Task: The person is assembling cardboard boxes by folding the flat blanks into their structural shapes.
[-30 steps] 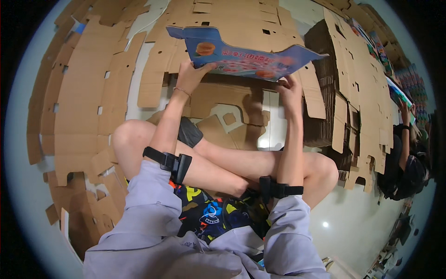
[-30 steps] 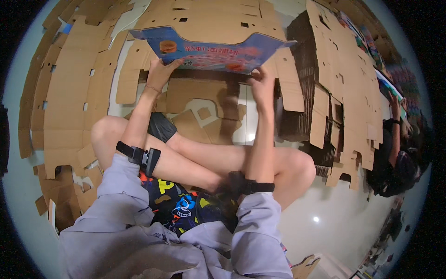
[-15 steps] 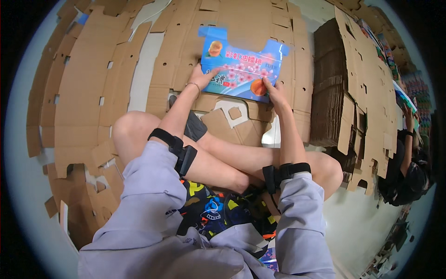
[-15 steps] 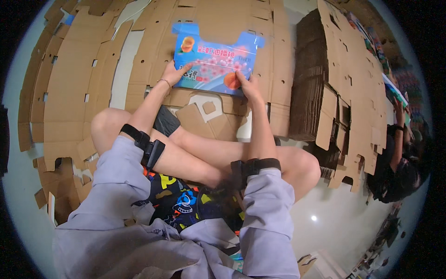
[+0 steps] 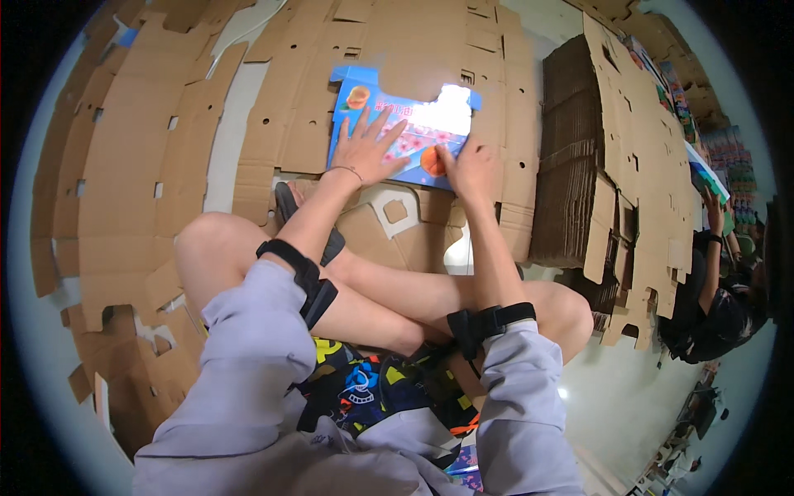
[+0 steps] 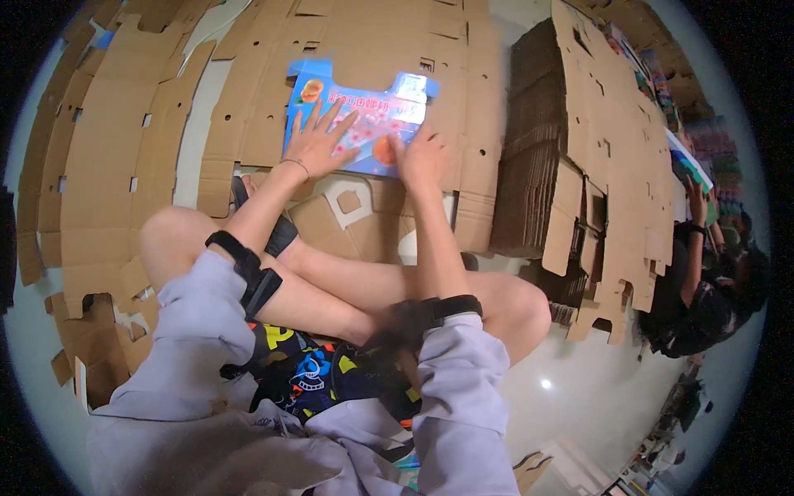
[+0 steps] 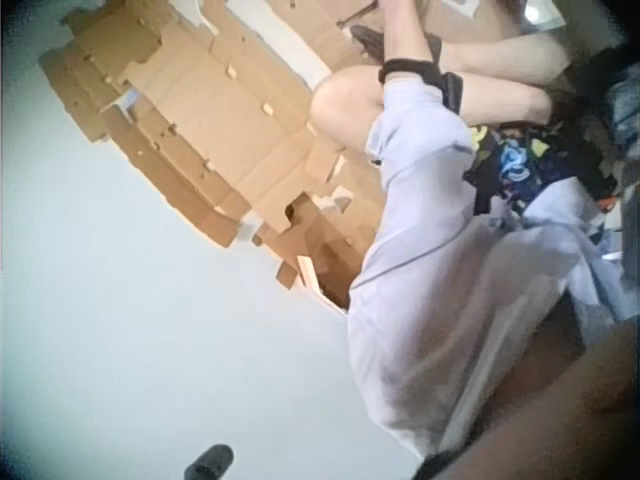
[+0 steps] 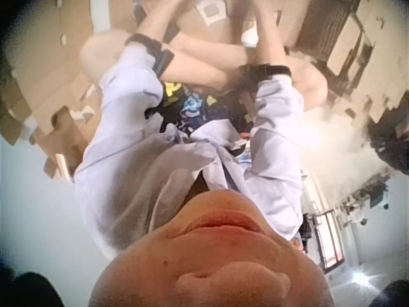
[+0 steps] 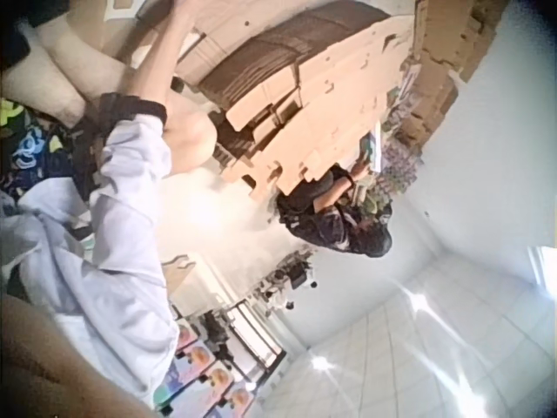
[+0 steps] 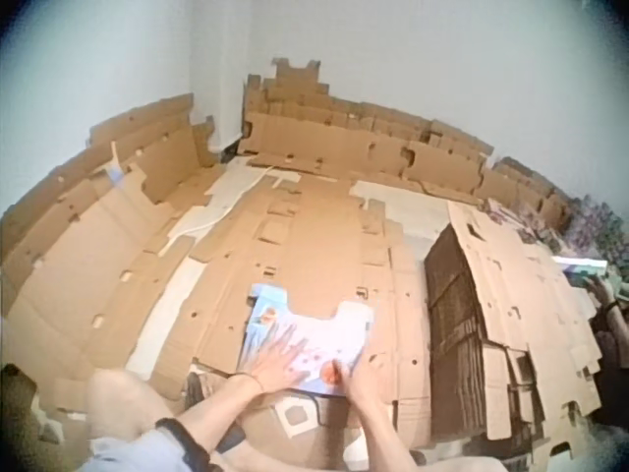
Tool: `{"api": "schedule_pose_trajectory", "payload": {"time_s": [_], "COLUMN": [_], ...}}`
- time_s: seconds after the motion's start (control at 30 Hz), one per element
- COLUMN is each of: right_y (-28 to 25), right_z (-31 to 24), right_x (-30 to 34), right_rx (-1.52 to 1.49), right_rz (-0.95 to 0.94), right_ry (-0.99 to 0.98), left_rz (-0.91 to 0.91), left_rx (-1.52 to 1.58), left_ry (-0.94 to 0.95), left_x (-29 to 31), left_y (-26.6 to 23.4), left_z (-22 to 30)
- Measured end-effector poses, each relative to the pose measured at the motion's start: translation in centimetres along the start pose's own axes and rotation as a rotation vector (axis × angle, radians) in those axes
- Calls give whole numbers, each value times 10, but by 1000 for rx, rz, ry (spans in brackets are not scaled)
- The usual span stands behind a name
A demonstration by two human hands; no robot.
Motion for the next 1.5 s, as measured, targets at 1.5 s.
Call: {"api": "schedule_pose_trajectory", "payload": {"time_s": [1.5], "right_y": [-12], "right_z": [-23], "right_x": [24], "right_rx": [213], "right_rz": [94], "right_ry": [-577], "left_rz": [-101], "left_rx": [50], "left_ry": [-152], "left_x": [-9], "left_y": [25], "left_z": [-38]}}
Point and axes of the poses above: each hand's wrist, its own x-axis away from the middle knuckle, its own y-axis out of the palm, z = x × y, the point moved 8 cm from there along -x, towards the middle knuckle, and after that the axes turned 5 degrees about -z, right-handed, at the moved point
